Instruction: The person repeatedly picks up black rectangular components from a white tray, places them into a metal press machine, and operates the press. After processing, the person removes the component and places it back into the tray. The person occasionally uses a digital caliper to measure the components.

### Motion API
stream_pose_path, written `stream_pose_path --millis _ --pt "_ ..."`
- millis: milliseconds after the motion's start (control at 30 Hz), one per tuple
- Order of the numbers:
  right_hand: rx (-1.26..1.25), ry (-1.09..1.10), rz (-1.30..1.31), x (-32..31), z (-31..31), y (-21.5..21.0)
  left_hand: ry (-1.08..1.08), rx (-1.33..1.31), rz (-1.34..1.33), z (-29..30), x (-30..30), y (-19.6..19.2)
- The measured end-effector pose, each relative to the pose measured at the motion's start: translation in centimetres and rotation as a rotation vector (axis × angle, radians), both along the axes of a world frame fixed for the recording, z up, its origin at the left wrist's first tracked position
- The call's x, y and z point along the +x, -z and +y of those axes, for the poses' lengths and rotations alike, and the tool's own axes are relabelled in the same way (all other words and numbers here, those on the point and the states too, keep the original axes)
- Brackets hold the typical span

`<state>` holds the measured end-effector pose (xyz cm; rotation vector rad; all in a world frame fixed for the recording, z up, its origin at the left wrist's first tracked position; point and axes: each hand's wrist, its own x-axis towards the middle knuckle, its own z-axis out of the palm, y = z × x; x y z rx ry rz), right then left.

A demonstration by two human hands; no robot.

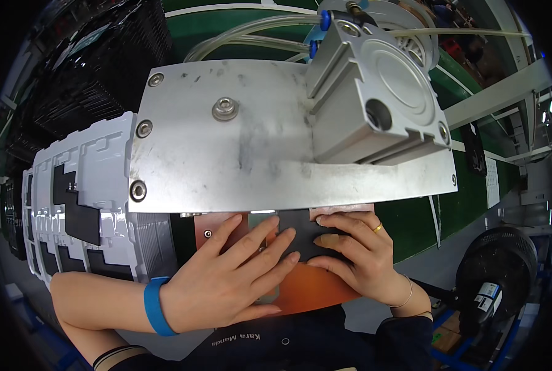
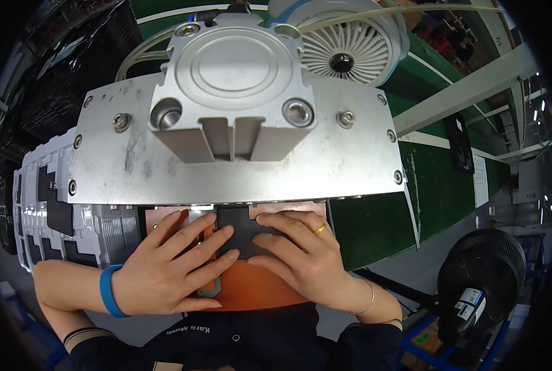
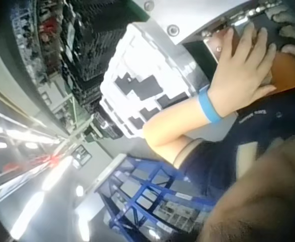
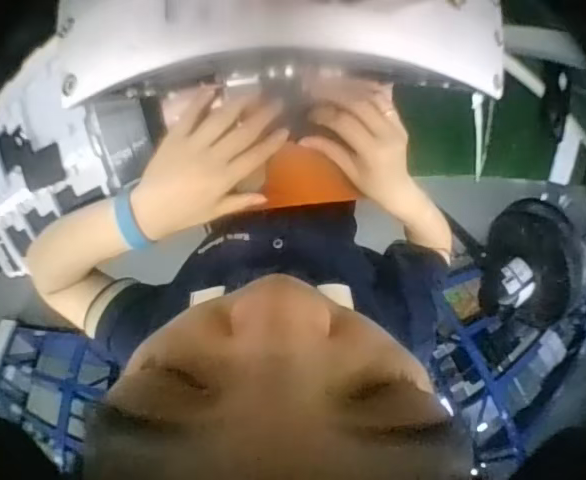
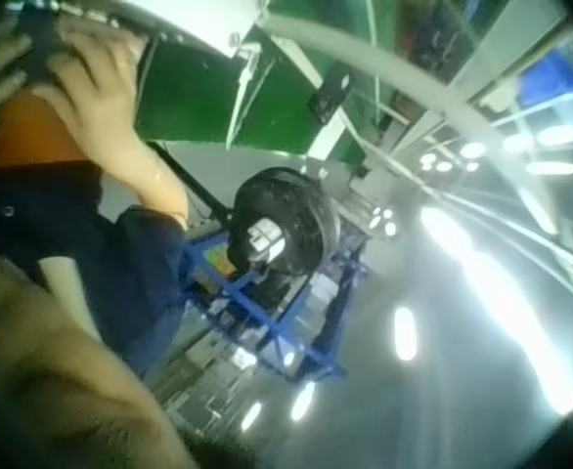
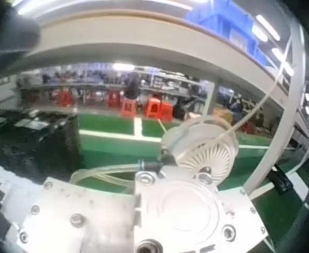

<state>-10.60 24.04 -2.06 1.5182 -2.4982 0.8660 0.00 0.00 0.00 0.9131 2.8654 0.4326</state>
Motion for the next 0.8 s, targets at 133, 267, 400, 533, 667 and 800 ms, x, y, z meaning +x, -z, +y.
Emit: stream_pose_path --millis 133,267,400,533,667,800 --pt "-0.006 0.004 -0.01 -0.11 -0.37 -0.08 -0.004 -0.013 0.01 -0.12 -0.06 -0.08" --pt "0.021 0.014 0.012 -0.29 -0.24 0.19 -0.015 0.011 0.018 -0.19 -0.08 0.41" --pt "0.024 0.02 -0.001 -0.2 -0.17 -0.02 -0.004 0.004 0.024 -0.18 -0.2 0.18" --pt "0.033 0.013 -0.007 -0.29 -0.13 -0.05 -0.01 0.021 0.008 -0.07 -0.19 0.28" --pt "-0.001 -0.009 -0.075 -0.39 -0.29 0.0 -0.002 -0.01 0.029 0.03 -0.16 0.03" --pt "0.041 -0.05 -0.125 -0.45 -0.39 -0.61 -0.012 0.048 0.054 0.03 0.01 0.55"
